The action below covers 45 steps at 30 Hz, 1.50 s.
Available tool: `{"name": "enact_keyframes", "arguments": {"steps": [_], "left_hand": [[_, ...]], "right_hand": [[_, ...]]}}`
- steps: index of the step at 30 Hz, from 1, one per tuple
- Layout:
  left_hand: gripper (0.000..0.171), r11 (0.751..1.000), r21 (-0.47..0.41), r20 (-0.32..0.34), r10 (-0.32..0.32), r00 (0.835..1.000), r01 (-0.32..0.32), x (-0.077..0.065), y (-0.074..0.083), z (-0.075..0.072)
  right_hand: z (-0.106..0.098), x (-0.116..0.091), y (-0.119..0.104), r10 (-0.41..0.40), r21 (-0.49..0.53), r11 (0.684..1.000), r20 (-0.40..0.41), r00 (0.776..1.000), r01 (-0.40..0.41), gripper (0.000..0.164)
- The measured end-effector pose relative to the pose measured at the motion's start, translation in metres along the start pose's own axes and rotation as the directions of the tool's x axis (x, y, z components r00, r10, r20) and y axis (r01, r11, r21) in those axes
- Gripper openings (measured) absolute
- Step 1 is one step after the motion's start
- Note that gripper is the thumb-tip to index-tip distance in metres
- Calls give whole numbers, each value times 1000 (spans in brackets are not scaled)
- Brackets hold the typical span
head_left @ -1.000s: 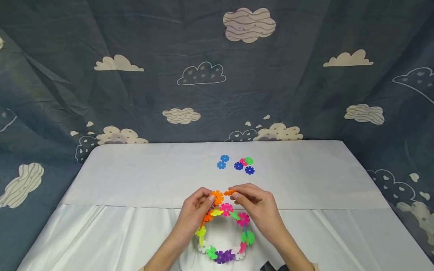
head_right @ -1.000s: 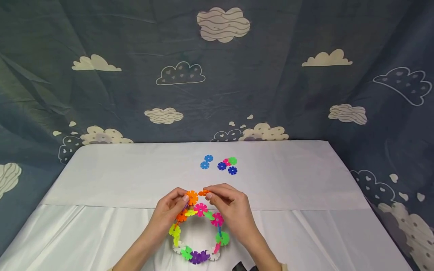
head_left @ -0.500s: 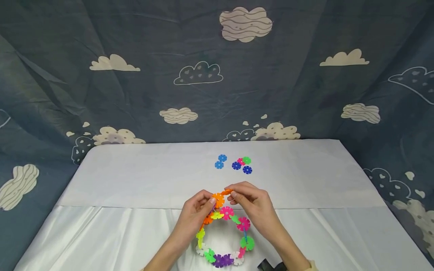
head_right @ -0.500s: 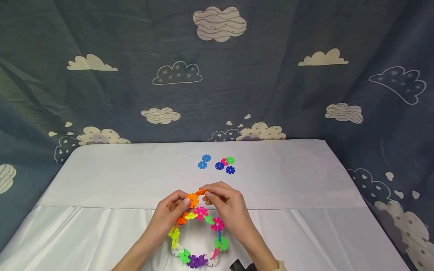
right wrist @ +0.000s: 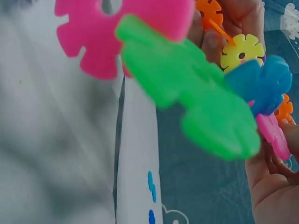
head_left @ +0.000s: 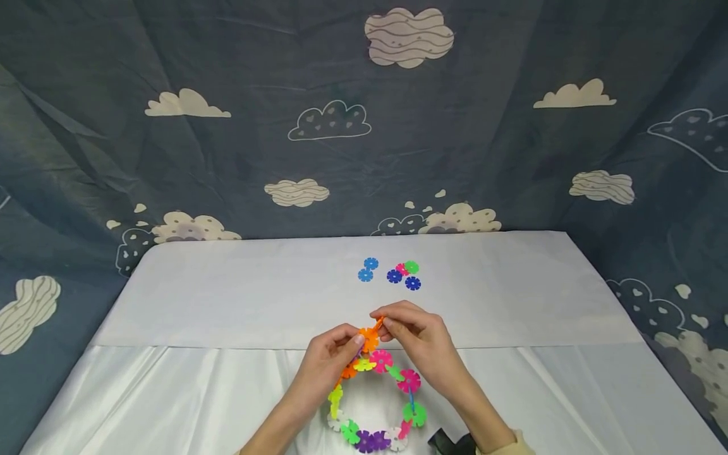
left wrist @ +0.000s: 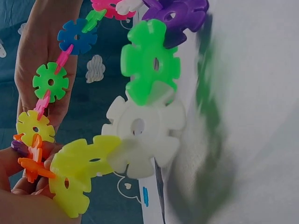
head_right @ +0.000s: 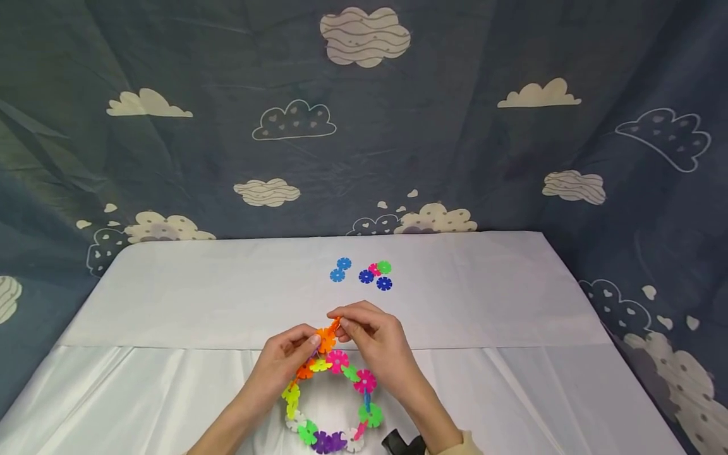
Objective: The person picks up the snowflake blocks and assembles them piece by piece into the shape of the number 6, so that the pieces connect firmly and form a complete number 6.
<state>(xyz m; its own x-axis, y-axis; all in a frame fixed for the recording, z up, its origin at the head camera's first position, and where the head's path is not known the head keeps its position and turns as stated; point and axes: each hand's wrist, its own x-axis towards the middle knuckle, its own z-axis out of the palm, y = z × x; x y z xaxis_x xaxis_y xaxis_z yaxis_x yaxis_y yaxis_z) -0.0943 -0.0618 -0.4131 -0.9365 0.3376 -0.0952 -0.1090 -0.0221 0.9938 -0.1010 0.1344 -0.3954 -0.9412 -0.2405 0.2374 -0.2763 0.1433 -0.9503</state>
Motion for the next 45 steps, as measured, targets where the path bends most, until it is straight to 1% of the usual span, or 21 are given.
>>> {"name": "enact_keyframes", "arguments": {"steps": [3, 9, 14, 17, 21, 26, 30, 34, 38, 41, 45], "left_hand": [[27, 1000, -8, -6, 1, 1000, -1, 0, 0, 0], [24, 999, -14, -28, 36, 999, -36, -1, 1, 1], [20, 1000, -10, -60, 25, 998, -26, -3, 3, 1], [19, 999, -24, -75, 21, 997, -23, -3, 3, 0], [19, 999, -33, -92, 16, 996, -19, -3, 1, 0], [22, 999, -42, -95, 6, 995, -10, 1, -1, 1], [23, 999, -54, -111, -12, 994, 6, 3, -1, 0], [24, 998, -66, -135, -14, 991, 5, 4, -2, -2], [23, 998, -63, -147, -10, 989, 1, 4, -2, -3], [22, 998, -62, -160, -16, 987, 6, 4, -2, -5], [22, 998, -57, -177, -17, 984, 7, 5, -2, -7]], "right_hand": [[3, -1, -1, 23, -6, 1000, -12, 1000, -23, 19], [7, -1, -2, 59, 3, 998, -33, 998, -59, 23], [11, -1, -3, 103, 75, 992, -1, 995, -103, 26], [14, -1, -4, 123, 106, 987, 18, 992, -124, 29], [17, 0, -3, 125, 112, 986, 24, 992, -127, 30], [14, 4, 2, 114, 81, 990, 13, 993, -115, 33], [5, 5, 5, 116, 49, 992, -20, 993, -115, 32], [-9, 6, 11, 133, 7, 991, -50, 990, -132, 28], [-27, 10, 21, 167, -81, 982, -60, 984, -172, 27], [-42, 19, 30, 189, -156, 968, -54, 980, -195, 28], [-62, 41, 45, 203, -269, 940, -44, 978, -207, 29]]}}
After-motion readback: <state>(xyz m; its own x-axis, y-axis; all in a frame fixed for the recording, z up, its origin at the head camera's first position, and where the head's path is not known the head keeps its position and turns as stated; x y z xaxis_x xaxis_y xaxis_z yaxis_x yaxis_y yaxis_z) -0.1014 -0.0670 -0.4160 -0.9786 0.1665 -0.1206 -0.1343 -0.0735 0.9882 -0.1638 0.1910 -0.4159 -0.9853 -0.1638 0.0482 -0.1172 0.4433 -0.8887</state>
